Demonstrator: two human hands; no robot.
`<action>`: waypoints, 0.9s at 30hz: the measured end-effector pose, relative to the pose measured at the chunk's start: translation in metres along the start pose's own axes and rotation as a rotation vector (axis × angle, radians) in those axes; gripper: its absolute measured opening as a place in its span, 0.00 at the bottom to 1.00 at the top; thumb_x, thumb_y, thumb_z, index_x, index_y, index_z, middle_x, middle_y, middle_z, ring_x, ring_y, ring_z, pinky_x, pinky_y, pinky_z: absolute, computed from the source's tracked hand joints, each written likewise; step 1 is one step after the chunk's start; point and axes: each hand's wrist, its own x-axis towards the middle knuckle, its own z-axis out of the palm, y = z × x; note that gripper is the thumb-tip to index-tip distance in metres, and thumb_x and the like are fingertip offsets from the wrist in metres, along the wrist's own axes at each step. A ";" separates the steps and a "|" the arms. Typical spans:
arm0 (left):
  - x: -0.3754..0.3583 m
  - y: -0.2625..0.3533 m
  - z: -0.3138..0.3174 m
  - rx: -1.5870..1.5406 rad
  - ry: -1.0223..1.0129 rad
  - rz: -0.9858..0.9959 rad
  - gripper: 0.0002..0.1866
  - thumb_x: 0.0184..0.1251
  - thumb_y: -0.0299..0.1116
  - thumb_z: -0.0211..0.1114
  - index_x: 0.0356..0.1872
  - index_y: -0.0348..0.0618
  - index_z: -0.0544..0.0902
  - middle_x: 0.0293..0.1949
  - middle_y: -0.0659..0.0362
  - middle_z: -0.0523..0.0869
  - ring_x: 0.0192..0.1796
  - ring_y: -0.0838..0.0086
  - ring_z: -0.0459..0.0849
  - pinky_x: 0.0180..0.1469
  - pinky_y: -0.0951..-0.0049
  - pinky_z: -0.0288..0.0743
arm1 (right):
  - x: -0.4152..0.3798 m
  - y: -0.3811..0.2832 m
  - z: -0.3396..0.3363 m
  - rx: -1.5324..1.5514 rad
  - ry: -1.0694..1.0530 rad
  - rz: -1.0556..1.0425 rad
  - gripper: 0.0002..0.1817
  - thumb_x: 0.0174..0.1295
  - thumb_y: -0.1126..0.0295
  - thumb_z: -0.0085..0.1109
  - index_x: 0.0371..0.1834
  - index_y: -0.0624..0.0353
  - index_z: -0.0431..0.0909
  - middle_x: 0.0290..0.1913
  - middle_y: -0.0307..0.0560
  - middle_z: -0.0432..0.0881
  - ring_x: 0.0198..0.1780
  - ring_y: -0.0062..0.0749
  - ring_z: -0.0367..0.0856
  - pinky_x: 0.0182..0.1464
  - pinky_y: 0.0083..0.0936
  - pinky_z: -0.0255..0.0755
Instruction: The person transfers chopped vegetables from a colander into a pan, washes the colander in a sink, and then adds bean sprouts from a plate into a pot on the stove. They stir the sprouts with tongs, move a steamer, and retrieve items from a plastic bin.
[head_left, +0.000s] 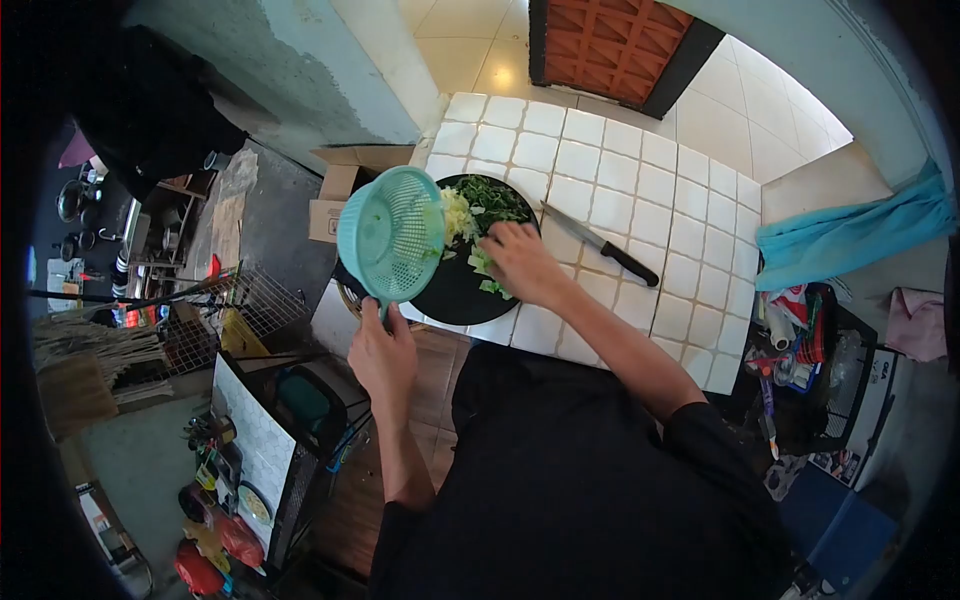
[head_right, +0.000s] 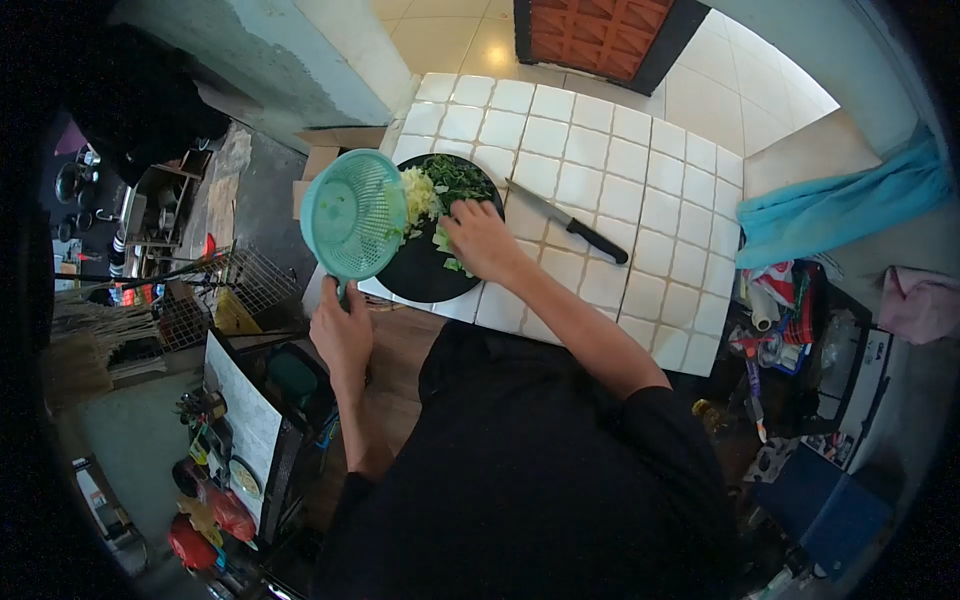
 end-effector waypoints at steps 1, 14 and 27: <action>0.002 -0.004 -0.001 -0.008 0.031 -0.005 0.10 0.68 0.35 0.58 0.41 0.39 0.74 0.26 0.44 0.82 0.30 0.45 0.81 0.30 0.49 0.70 | -0.003 -0.001 0.007 -0.059 -0.090 0.012 0.17 0.50 0.74 0.61 0.46 0.57 0.77 0.49 0.48 0.74 0.58 0.41 0.71 0.58 0.37 0.64; 0.026 -0.018 0.001 -0.136 -0.250 0.087 0.10 0.68 0.36 0.57 0.38 0.39 0.74 0.26 0.44 0.83 0.30 0.44 0.82 0.31 0.48 0.72 | 0.064 -0.050 0.002 -0.191 0.271 0.005 0.20 0.48 0.73 0.59 0.48 0.63 0.78 0.52 0.51 0.73 0.57 0.43 0.70 0.59 0.39 0.64; 0.066 -0.042 0.011 -0.216 -0.304 0.268 0.09 0.68 0.35 0.57 0.36 0.40 0.73 0.23 0.49 0.82 0.28 0.51 0.83 0.29 0.53 0.74 | 0.048 -0.062 0.021 -0.097 0.228 0.138 0.12 0.46 0.77 0.60 0.37 0.62 0.80 0.45 0.50 0.74 0.53 0.45 0.73 0.57 0.39 0.66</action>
